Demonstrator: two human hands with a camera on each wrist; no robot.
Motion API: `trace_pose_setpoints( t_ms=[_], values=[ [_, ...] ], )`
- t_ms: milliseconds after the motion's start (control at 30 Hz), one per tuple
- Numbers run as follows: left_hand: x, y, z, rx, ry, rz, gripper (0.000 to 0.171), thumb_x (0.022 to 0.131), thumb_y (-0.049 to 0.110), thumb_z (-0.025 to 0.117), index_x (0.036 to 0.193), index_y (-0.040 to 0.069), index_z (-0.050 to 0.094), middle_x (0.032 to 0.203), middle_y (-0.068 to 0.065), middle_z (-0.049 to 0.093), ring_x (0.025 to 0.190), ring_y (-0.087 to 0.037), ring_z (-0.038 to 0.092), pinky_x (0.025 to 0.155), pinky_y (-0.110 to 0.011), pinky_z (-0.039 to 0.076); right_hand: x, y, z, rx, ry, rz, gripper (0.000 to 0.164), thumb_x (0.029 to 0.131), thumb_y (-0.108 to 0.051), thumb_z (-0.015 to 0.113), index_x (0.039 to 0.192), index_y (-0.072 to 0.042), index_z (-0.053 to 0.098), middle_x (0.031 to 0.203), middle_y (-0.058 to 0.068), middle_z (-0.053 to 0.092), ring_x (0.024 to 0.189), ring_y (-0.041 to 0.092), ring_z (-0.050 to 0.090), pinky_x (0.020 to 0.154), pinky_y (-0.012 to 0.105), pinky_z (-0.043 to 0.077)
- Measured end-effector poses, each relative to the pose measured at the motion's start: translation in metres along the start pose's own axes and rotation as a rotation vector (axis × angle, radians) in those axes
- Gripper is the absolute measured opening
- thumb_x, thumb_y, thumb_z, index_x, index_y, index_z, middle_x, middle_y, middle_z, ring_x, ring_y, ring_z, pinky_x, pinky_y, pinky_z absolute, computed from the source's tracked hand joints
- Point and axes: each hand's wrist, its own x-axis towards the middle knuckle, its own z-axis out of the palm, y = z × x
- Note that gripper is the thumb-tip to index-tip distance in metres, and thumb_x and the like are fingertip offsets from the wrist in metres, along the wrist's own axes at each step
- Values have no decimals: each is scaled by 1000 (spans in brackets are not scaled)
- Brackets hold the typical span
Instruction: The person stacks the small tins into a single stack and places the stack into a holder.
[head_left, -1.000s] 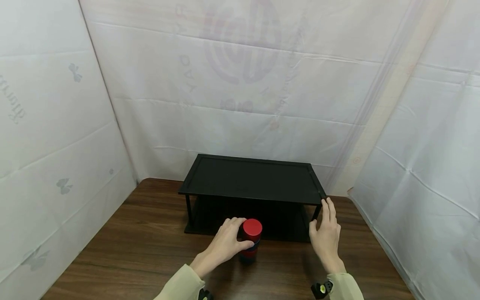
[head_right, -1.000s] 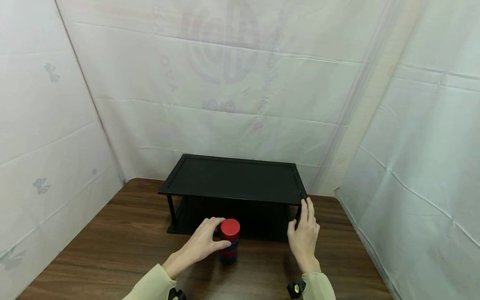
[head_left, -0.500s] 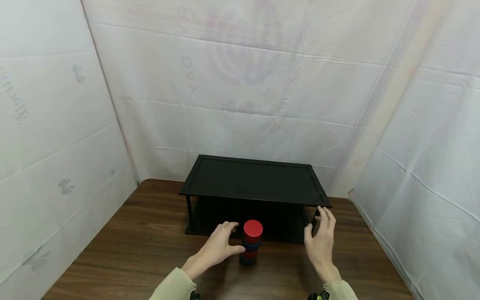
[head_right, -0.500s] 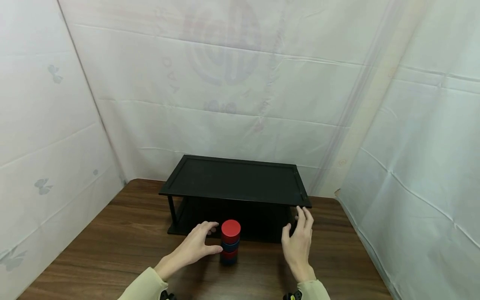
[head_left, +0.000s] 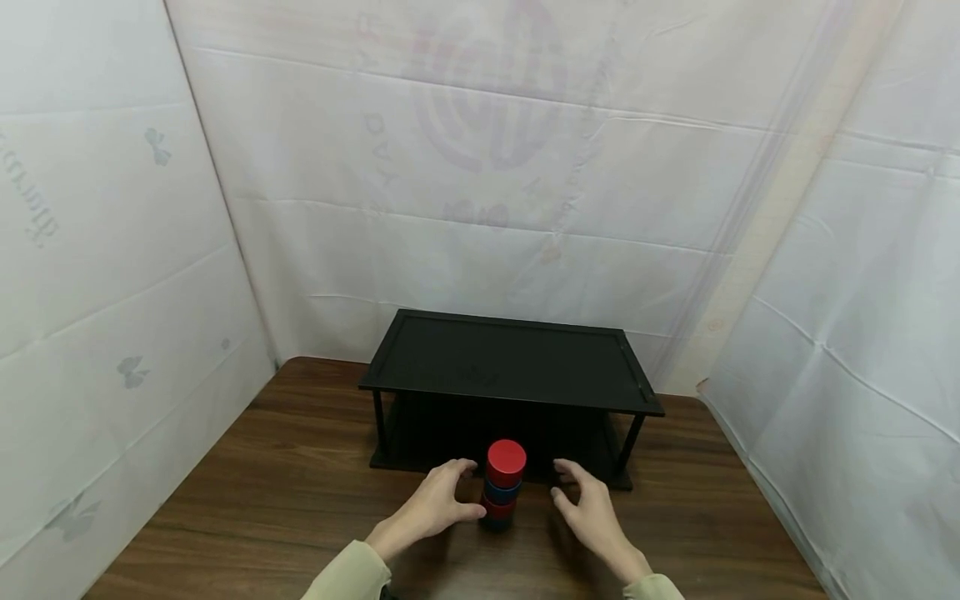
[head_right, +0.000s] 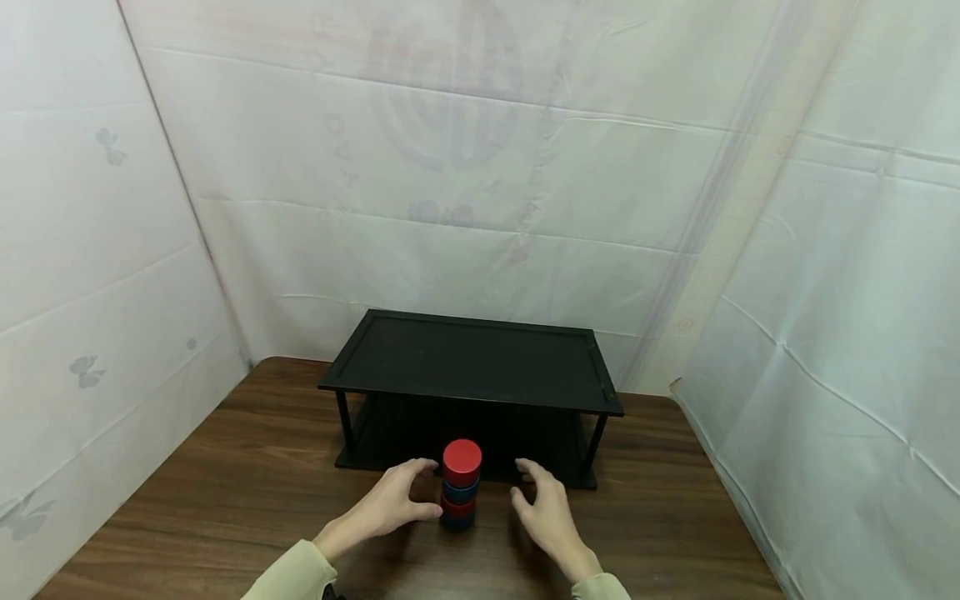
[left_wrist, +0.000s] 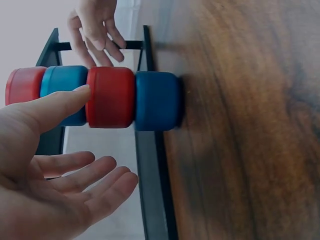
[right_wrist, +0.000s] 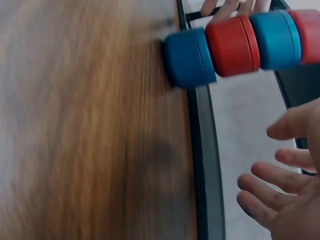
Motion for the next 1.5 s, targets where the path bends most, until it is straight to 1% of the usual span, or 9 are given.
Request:
trace_pose_setpoints(
  t_ms=[200, 300, 367, 467, 567, 733, 967, 1233, 1500],
  values=[
    [4, -7, 8, 11, -15, -14, 67, 80, 24, 78, 131, -8, 50, 130, -26, 56, 118, -40, 56, 93, -54, 49, 2, -4, 7, 131, -250, 3, 45, 88, -10, 67, 130, 0, 55, 124, 20, 63, 110, 34, 63, 88, 45, 54],
    [5, -9, 12, 2, -25, 1, 64, 80, 22, 79, 129, -7, 51, 127, -24, 59, 115, -38, 58, 92, -52, 50, 3, -5, 11, 172, -359, 1, 50, 89, -16, 68, 133, -2, 51, 125, 19, 63, 113, 35, 62, 91, 47, 52],
    [6, -11, 14, -17, -35, 17, 61, 79, 20, 79, 128, -5, 53, 123, -21, 61, 111, -35, 61, 91, -49, 51, 4, -6, 14, 176, -406, 2, 52, 88, -19, 69, 135, -3, 50, 124, 16, 63, 112, 33, 62, 91, 45, 52],
    [6, -12, 16, -44, -47, 42, 56, 79, 17, 79, 125, -2, 55, 117, -17, 64, 105, -31, 64, 88, -44, 53, 5, -8, 19, 176, -443, -6, 56, 88, -22, 70, 136, -3, 49, 122, 13, 64, 109, 30, 62, 90, 41, 53],
    [8, -12, 17, -47, -51, 55, 52, 79, 16, 79, 123, -1, 56, 113, -13, 66, 100, -27, 65, 85, -40, 54, 6, -10, 24, 182, -459, -19, 57, 87, -25, 71, 135, -3, 49, 120, 11, 65, 106, 28, 64, 89, 38, 53],
    [10, -13, 20, -51, -51, 60, 47, 80, 16, 78, 120, 2, 59, 105, -9, 68, 93, -23, 66, 80, -35, 55, 6, -11, 31, 182, -455, -44, 51, 86, -26, 72, 130, -8, 54, 116, 8, 67, 102, 19, 65, 87, 33, 54],
    [11, -15, 22, -45, -40, 62, 46, 79, 16, 78, 119, 2, 60, 107, -10, 68, 93, -23, 66, 80, -35, 55, 5, -11, 36, 175, -430, -38, 48, 84, -26, 74, 127, -11, 57, 114, 5, 68, 100, 14, 65, 87, 31, 53],
    [11, -15, 26, -42, -56, 30, 48, 78, 15, 80, 119, 2, 60, 109, -10, 67, 91, -19, 65, 77, -31, 55, 4, -12, 41, 154, -427, -21, 52, 83, -26, 76, 128, -10, 56, 116, 6, 69, 100, 15, 66, 86, 31, 53],
    [13, -17, 30, -24, -40, 35, 46, 77, 15, 80, 117, 2, 61, 108, -11, 68, 89, -18, 66, 75, -28, 55, 4, -11, 44, 129, -409, -23, 53, 82, -28, 77, 128, -11, 56, 120, 6, 67, 103, 17, 65, 85, 30, 53]
  ],
)
